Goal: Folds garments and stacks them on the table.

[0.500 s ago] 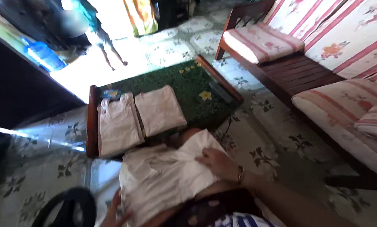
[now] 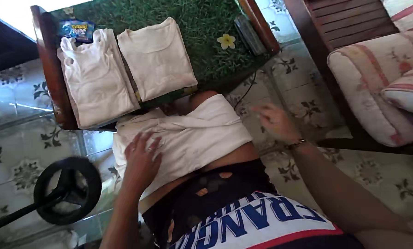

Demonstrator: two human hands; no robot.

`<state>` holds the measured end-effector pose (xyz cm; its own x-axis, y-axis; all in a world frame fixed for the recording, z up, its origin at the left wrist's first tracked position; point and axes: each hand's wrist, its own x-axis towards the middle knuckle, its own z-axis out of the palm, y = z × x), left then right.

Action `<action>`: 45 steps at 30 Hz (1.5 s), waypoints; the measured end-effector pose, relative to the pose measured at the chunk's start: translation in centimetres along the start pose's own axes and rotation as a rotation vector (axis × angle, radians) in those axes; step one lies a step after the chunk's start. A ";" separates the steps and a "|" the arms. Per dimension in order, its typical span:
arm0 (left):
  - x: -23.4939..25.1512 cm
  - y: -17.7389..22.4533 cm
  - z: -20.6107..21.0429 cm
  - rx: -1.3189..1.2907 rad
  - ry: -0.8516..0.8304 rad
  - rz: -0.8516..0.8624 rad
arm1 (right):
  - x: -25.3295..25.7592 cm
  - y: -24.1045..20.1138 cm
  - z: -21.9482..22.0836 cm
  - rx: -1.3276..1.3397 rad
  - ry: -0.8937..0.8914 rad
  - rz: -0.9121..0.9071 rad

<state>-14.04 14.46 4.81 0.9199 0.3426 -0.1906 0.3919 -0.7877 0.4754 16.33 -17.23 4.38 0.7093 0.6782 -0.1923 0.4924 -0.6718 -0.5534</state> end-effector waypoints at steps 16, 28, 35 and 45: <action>-4.3 -0.3 -0.7 0.381 0.069 0.481 | 8.7 -4.9 4.0 0.083 0.320 -0.249; -9.3 -3.0 -5.2 0.353 0.287 0.225 | 2.7 -3.4 1.0 -0.076 -0.416 -0.628; -10.0 -5.6 -6.6 0.319 0.202 0.033 | -1.7 4.9 -0.3 -0.259 -0.152 -0.309; -10.9 -8.0 -3.2 0.224 0.138 -0.125 | -9.6 6.8 5.7 1.018 -0.238 0.714</action>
<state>-27.24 18.70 5.87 0.8601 0.4981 -0.1099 0.5089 -0.8234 0.2511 9.95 -26.61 -2.15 0.4958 0.3682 -0.7866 -0.6460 -0.4490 -0.6173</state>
